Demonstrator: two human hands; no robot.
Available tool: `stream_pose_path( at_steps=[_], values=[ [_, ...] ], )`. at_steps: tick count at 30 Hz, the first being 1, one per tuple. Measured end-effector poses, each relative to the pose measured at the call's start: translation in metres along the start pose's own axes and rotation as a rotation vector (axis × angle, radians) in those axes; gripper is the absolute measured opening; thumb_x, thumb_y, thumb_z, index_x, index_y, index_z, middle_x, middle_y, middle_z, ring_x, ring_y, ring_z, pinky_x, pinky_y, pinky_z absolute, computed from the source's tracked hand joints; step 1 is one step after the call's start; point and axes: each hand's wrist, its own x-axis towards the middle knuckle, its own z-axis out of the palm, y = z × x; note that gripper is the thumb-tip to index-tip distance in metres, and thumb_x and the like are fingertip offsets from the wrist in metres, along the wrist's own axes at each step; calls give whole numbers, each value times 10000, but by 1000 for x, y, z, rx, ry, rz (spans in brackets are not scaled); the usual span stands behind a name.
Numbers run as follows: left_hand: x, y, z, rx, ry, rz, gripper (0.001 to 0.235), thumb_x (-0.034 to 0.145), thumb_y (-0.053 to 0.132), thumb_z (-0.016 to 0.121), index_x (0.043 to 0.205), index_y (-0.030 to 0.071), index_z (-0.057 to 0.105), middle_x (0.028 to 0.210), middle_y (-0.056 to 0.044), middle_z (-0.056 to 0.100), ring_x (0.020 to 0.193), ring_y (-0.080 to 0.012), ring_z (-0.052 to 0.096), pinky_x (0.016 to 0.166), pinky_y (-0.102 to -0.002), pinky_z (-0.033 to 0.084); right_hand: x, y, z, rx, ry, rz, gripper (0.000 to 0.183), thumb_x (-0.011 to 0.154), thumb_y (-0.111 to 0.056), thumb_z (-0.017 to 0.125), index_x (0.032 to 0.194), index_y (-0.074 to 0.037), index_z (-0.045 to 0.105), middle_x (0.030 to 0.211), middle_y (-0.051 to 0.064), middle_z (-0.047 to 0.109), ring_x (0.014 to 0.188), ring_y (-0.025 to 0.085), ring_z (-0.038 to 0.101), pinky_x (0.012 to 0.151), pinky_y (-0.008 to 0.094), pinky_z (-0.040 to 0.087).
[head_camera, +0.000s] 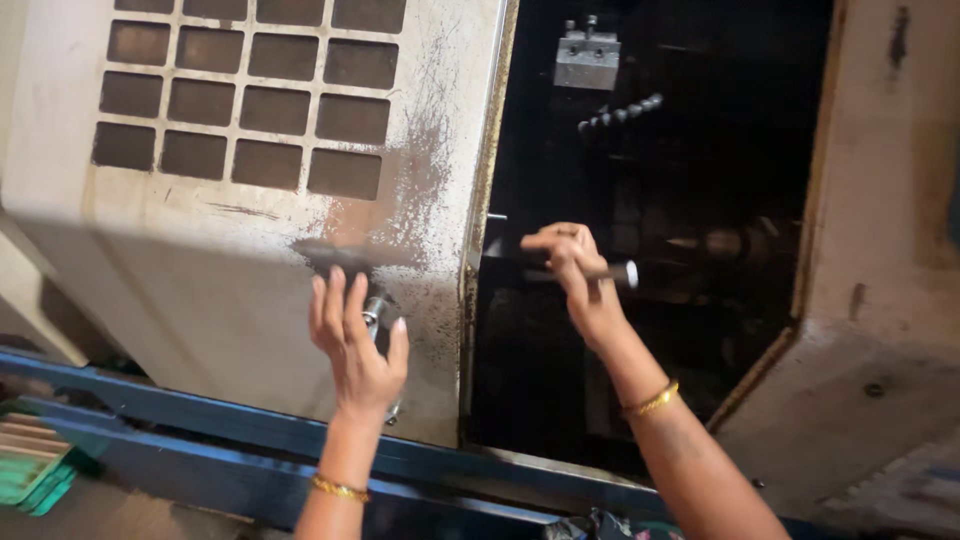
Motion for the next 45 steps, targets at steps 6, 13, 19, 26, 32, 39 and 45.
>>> stream_pose_path(
  at_steps=[6, 13, 19, 26, 32, 39, 45],
  values=[
    [44, 24, 19, 180, -116, 31, 728, 993, 435, 610, 1591, 95, 372, 1705, -139, 244, 1585, -448, 99, 1283, -624, 105, -2, 138, -14, 652, 53, 748, 370, 954, -216, 646, 1301, -85, 640, 787, -40, 537, 537, 65, 373, 458, 263, 272],
    [47, 21, 30, 108, -114, 41, 798, 987, 510, 567, 1609, 74, 322, 1712, -146, 244, 1585, -508, 82, 1265, -680, 72, -11, 282, 30, 926, 389, 980, 409, 992, -427, 550, 1350, -230, 543, 882, 8, 637, 604, 130, 535, 520, 293, 404],
    [44, 14, 37, 120, -105, 38, 827, 970, 547, 575, 1600, 72, 329, 1702, -146, 254, 1581, -503, 89, 1262, -674, 82, -8, 351, 78, 878, 471, 917, 451, 1016, -356, 564, 1450, -244, 513, 1228, 10, 639, 1009, 122, 608, 822, 349, 524],
    [43, 14, 38, 137, -117, 35, 838, 966, 559, 575, 1604, 79, 323, 1702, -137, 252, 1581, -494, 89, 1270, -663, 86, -5, 357, 91, 923, 468, 754, 455, 1060, -332, 499, 1476, -150, 532, 1390, 22, 628, 1118, 132, 621, 837, 289, 507],
    [43, 14, 36, 142, -124, 20, 822, 975, 558, 572, 1609, 96, 325, 1708, -118, 255, 1589, -481, 95, 1277, -655, 91, 9, 351, 91, 822, 518, 766, 353, 1049, -297, 495, 1318, -110, 626, 1402, 67, 628, 1109, 161, 630, 832, 336, 496],
    [43, 15, 37, 158, -117, 22, 821, 971, 559, 565, 1607, 98, 327, 1703, -115, 261, 1584, -484, 100, 1273, -654, 94, 15, 368, 26, 1207, 1168, 879, 577, 979, -677, 420, 1089, -129, 564, 1013, 42, 656, 892, 184, 655, 763, 336, 574],
    [43, 14, 39, 141, -103, 33, 819, 978, 560, 563, 1607, 91, 329, 1703, -124, 269, 1585, -494, 104, 1278, -651, 99, 16, 357, 29, 1011, 812, 1009, 719, 933, -779, 387, 1001, -85, 563, 866, 107, 655, 626, 190, 603, 572, 309, 513]
  ],
)
